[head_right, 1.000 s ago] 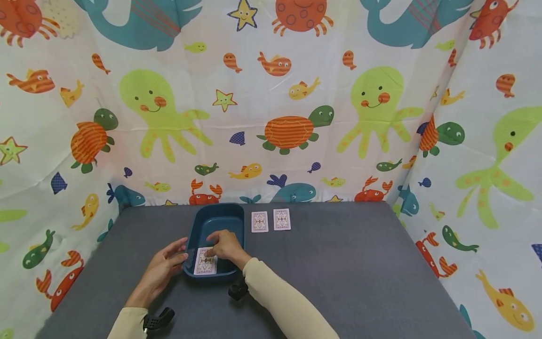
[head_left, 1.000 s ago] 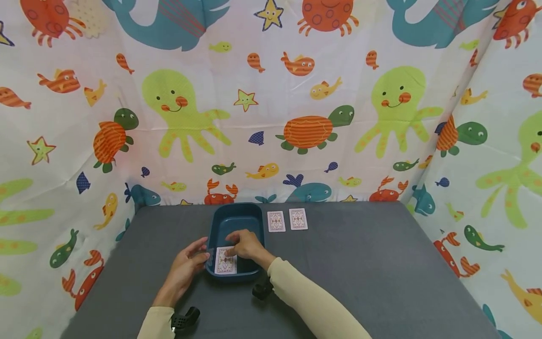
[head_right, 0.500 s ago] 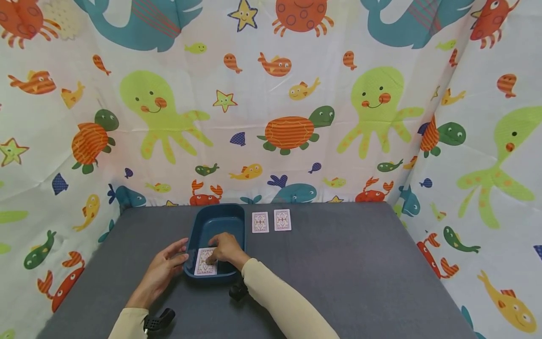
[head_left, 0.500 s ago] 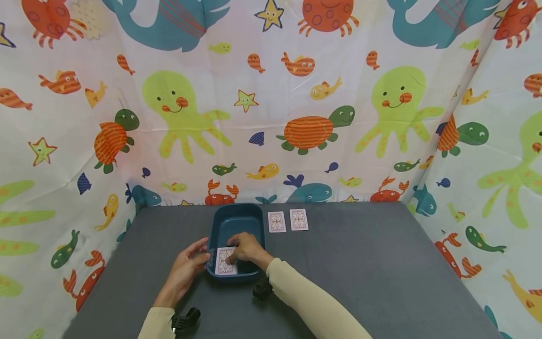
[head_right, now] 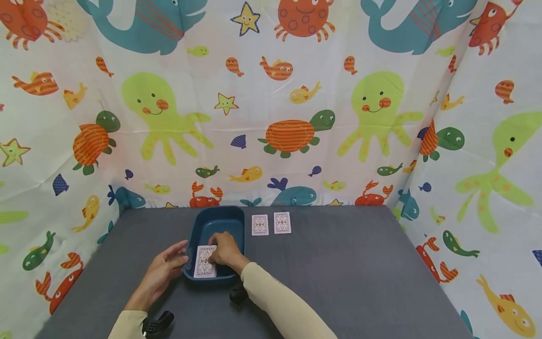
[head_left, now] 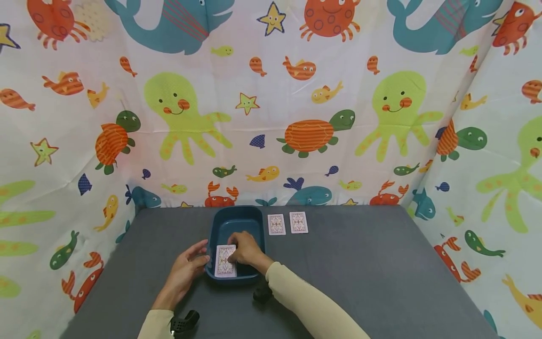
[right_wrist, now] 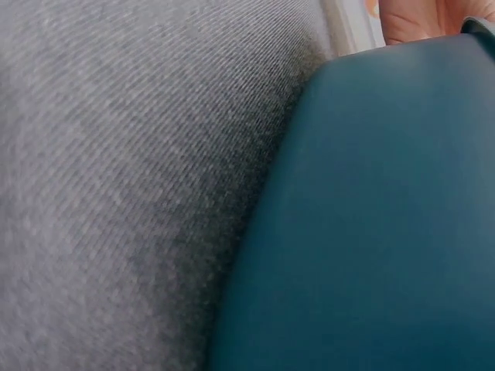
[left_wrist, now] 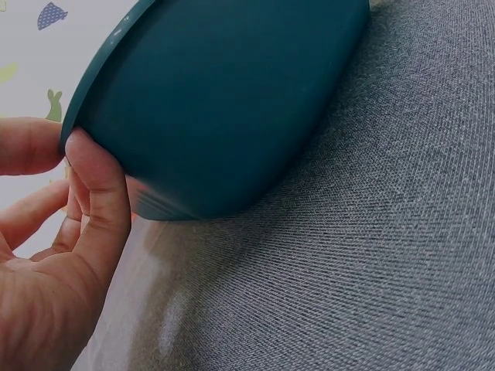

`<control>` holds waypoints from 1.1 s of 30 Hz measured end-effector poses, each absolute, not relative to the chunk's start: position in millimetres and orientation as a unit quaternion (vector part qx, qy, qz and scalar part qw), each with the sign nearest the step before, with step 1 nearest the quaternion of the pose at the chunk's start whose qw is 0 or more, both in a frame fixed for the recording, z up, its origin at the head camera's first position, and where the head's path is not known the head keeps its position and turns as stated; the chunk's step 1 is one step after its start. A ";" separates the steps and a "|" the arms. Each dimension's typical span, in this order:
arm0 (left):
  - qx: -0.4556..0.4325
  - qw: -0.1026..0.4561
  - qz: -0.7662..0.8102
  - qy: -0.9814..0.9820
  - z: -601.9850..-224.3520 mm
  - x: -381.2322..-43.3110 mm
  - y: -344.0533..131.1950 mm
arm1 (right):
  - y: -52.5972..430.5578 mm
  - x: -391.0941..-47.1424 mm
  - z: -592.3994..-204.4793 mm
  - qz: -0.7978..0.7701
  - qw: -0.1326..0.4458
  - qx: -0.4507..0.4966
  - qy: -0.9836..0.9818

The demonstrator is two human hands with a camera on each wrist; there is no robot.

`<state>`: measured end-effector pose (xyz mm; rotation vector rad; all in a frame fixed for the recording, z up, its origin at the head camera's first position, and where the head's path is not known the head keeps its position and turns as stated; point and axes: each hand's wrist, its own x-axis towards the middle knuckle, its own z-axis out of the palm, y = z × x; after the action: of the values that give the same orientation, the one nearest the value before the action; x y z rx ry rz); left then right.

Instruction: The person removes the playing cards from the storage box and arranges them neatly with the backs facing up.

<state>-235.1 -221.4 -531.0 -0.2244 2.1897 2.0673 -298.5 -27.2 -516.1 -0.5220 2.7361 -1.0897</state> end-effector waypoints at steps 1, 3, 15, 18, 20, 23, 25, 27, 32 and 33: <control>-0.073 0.060 0.684 0.724 -531.4 -234.8 -221.2 | -27.1 -298.6 -516.3 -0.378 0.072 -0.171 0.907; -0.072 0.058 0.685 0.723 -532.0 -234.2 -220.7 | -26.9 -298.8 -516.2 -0.406 0.068 -0.165 0.896; -0.069 0.062 0.684 0.723 -528.4 -237.4 -220.4 | -22.9 -300.0 -505.7 -0.486 0.018 -0.144 0.862; -0.069 0.062 0.683 0.724 -527.3 -239.0 -220.3 | -22.1 -301.6 -503.5 -0.499 -0.004 -0.138 0.856; -0.068 0.058 0.684 0.724 -526.7 -240.7 -219.8 | -21.6 -303.1 -502.0 -0.507 -0.019 -0.133 0.851; -0.067 0.055 0.679 0.729 -527.1 -242.5 -218.9 | -20.7 -303.7 -499.5 -0.519 -0.028 -0.123 0.846; -0.070 0.058 0.677 0.730 -528.6 -242.6 -218.6 | -20.3 -302.6 -498.9 -0.526 -0.029 -0.112 0.842; -0.072 0.061 0.676 0.731 -530.4 -241.6 -218.9 | -20.2 -301.0 -498.7 -0.535 -0.029 -0.100 0.838; -0.077 0.057 0.682 0.725 -533.1 -237.6 -221.2 | -19.9 -296.9 -497.0 -0.556 -0.047 -0.088 0.825; -0.080 0.056 0.682 0.725 -533.4 -236.9 -221.7 | -19.5 -295.9 -496.2 -0.560 -0.049 -0.089 0.822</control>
<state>-236.9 -221.7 -533.4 -0.2432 2.1993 2.0685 -295.9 -19.5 -496.2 -0.2898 2.6670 -1.8166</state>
